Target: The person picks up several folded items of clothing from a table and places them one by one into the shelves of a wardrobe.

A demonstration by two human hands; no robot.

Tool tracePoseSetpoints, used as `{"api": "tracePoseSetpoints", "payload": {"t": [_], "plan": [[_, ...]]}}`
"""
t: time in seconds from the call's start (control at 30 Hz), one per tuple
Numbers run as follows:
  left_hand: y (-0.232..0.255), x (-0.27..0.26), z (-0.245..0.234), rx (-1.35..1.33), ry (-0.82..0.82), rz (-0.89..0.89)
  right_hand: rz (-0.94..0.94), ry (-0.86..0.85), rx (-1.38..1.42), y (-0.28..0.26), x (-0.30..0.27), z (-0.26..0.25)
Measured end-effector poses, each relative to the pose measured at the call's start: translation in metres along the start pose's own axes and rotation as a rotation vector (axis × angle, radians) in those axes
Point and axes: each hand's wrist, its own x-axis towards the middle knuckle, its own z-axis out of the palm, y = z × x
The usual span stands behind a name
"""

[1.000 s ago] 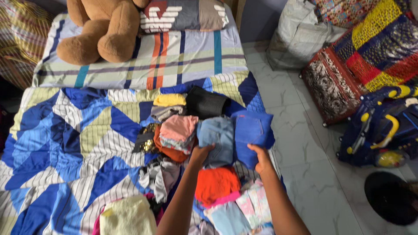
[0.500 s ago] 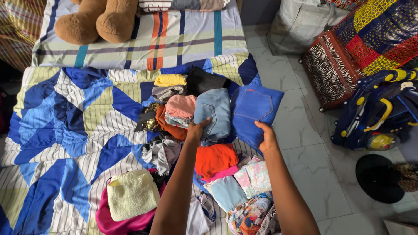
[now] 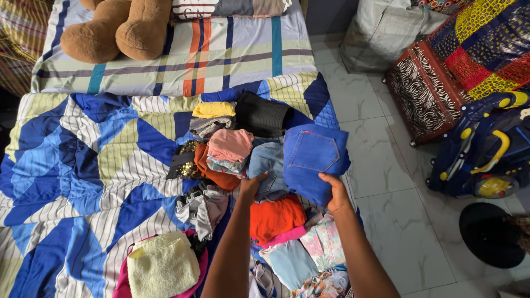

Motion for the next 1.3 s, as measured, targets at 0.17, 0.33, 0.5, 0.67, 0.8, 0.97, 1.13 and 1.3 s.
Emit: {"api": "tracePoseSetpoints", "payload": {"t": [0.17, 0.33, 0.5, 0.67, 0.8, 0.97, 1.13, 1.3], "plan": [[0.033, -0.029, 0.006, -0.105, -0.061, 0.252, -0.053, 0.005, -0.025, 0.001, -0.007, 0.004], [0.075, -0.097, 0.029, -0.188, -0.133, 0.188, -0.068, -0.072, 0.050, -0.026, -0.037, 0.016], [0.088, -0.182, 0.034, -0.180, -0.184, 0.248, -0.028, -0.207, 0.048, -0.060, -0.120, 0.064], [0.039, -0.233, 0.015, -0.442, -0.273, 0.370, -0.398, 0.013, -0.696, -0.054, -0.221, 0.135], [-0.001, -0.268, -0.029, -0.500, -0.346, 0.436, -1.146, 0.113, -1.346, -0.046, -0.321, 0.202], [-0.034, -0.329, -0.095, -0.435, -0.259, 0.407, -1.255, -0.212, -1.805, 0.007, -0.403, 0.251], [-0.041, -0.406, -0.180, -0.532, -0.292, 0.351, -1.224, -0.315, -1.963, 0.086, -0.469, 0.283], [-0.043, -0.456, -0.271, -0.581, -0.385, 0.450, -1.268, -0.327, -1.912, 0.153, -0.538, 0.331]]}}
